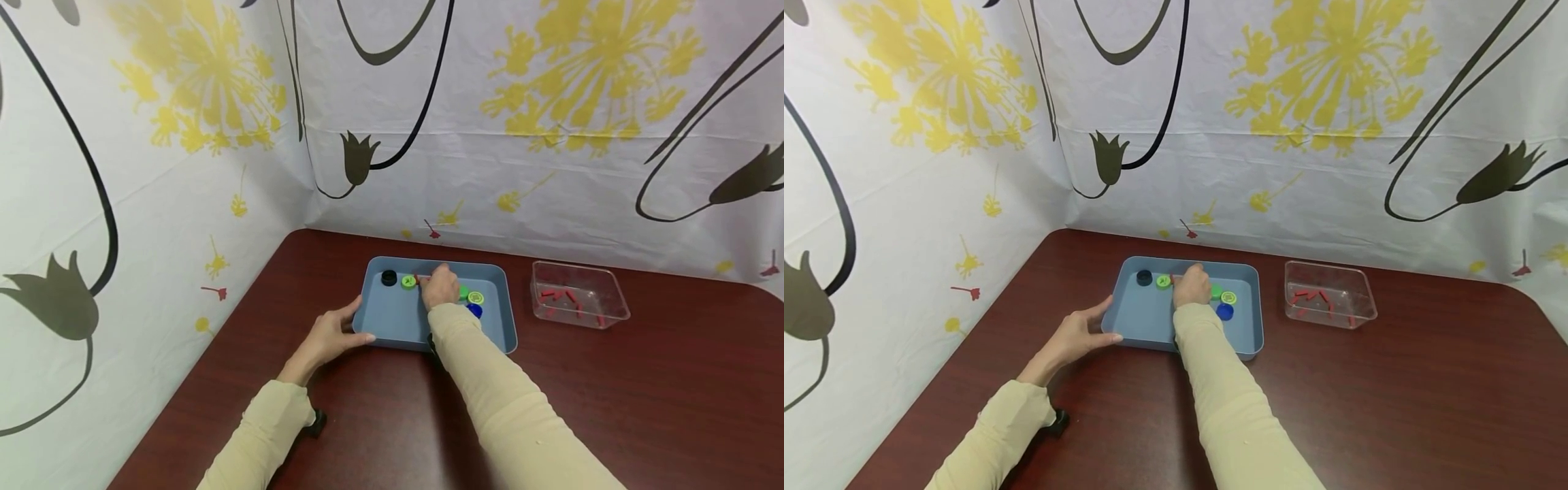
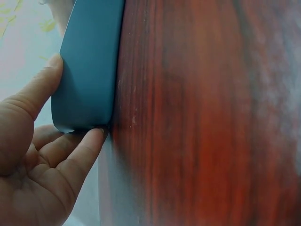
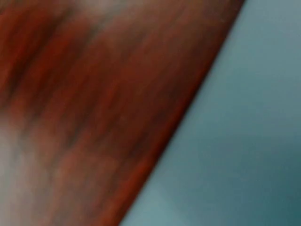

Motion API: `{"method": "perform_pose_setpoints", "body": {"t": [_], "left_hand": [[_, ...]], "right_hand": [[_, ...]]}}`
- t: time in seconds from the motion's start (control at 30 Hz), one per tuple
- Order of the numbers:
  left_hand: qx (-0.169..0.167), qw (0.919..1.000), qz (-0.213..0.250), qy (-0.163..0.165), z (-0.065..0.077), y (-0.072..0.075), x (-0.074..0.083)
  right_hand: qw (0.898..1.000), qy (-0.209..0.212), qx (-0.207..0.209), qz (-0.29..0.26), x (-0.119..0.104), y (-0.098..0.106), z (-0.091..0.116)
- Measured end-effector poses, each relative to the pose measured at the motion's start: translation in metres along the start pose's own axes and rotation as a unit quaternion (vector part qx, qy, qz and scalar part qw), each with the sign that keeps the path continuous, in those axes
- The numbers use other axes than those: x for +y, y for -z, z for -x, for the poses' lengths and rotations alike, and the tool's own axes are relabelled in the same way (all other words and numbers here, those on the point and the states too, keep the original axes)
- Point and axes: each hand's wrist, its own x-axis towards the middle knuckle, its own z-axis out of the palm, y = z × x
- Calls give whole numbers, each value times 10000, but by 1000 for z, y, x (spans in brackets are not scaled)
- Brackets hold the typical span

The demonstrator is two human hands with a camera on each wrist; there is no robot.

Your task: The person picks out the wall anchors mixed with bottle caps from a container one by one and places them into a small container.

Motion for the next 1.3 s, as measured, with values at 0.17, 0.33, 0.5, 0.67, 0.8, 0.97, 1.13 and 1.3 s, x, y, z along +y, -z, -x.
{"method": "perform_pose_setpoints", "body": {"t": [0.17, 0.33, 0.5, 0.67, 0.8, 0.97, 1.13, 1.3], "left_hand": [[1, 10000, 0, 14, 0, 0, 0], [19, 10000, 35, 27, 0, 0, 0], [-4, 9999, 111, -6, 1, 0, -1], [11, 9999, 164, -44, 2, -1, -1], [38, 9998, 188, -93, 2, 0, -2], [26, 9998, 164, -108, 0, -1, -2], [12, 9999, 137, -97, -1, -1, -3], [14, 9999, 152, -37, 0, -2, -2]], "right_hand": [[10000, 52, -47, 60, 1, -1, -1], [9999, 32, -119, 88, 2, -1, 1], [9998, -70, -160, 56, 2, 0, 3], [9995, -41, -207, 222, 2, 2, 3], [9987, 49, -259, 429, 0, 3, 2], [9967, 176, -351, 705, 3, 6, 0], [9949, 142, -356, 933, 1, 4, -1], [9906, 245, -372, 1295, 0, 2, -2]]}}
